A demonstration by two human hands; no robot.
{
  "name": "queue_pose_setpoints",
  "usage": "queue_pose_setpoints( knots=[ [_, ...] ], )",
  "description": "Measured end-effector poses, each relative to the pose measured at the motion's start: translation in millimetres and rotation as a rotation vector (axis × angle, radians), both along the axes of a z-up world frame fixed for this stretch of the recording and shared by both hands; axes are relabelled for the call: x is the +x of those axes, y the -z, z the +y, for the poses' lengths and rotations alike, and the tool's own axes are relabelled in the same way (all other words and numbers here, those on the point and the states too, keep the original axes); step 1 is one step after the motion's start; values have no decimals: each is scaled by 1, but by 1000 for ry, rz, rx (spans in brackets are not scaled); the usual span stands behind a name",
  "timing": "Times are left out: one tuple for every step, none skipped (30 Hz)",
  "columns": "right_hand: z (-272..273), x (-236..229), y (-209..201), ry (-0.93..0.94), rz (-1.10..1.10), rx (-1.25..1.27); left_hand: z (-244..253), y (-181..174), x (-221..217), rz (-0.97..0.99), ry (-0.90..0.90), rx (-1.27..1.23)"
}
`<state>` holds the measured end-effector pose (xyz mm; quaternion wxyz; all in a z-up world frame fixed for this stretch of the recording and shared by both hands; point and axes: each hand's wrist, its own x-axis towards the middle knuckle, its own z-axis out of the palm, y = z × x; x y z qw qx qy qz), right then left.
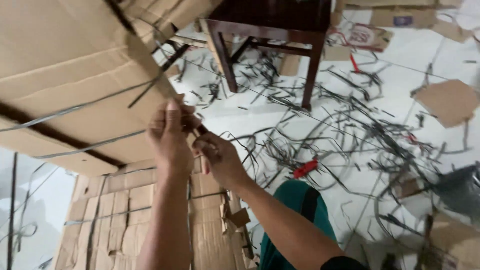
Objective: Securing stacks of cardboard sheets using plastic straps tied by hand and trimmed with a tool.
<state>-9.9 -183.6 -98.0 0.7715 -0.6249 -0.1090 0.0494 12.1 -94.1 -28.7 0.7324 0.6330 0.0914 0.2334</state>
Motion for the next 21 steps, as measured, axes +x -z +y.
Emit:
queue_pose_setpoints(
  knots=[
    [0, -6, 6, -14, -41, -47, -2, 1, 2, -84, -50, -24],
    [-6, -13, 9, 11, -22, -52, -6, 5, 1, -65, -25, -29],
    [-10, -20, 12, 17, 5, -21, -8, 8, -1, -109, -52, -60],
    [-12, -26, 15, 23, 32, 10, -10, 12, -2, -152, -78, -92],
    [-17, -31, 18, 39, 50, 12, -12, 21, -3, -132, -63, -91],
    [-21, -36, 20, 35, 44, 11, -13, 30, -3, -137, -84, -120],
    [-23, -37, 22, 25, 27, 10, -12, 38, -1, -152, -110, -149],
    [-37, -37, 31, 35, 35, 10, -16, 42, -2, -143, -101, -149],
    [-50, -39, 41, -1, -31, 94, -19, 46, -3, -153, -150, -90],
    [-60, -41, 51, -36, -97, 178, -20, 49, -5, -163, -200, -31],
    [-87, -28, 69, -46, -88, 182, -23, 45, -6, -156, -210, -26],
    [-113, -16, 87, 136, 14, 219, -24, 41, -7, -161, -237, 29],
    [-136, -1, 104, 314, 116, 255, -25, 35, -8, -168, -267, 87],
    [-156, 17, 141, 300, 124, 259, -23, 33, -10, -164, -281, 95],
    [-178, 33, 178, 468, 390, 128, -23, 32, -12, -175, -260, 132],
    [-201, 50, 215, 629, 656, -13, -24, 32, -14, -185, -238, 168],
    [-211, 54, 257, 623, 665, -18, -26, 34, -14, -175, -245, 170],
    [-220, 58, 299, 670, 812, -40, -29, 36, -12, -201, -237, 167],
    [-228, 62, 341, 715, 959, -59, -31, 38, -10, -229, -228, 170],
    [-238, 69, 390, 706, 967, -60, -35, 39, -10, -222, -233, 177],
    [-245, 72, 441, 507, 957, -729, -37, 39, -10, -195, -243, 207]
  ],
)
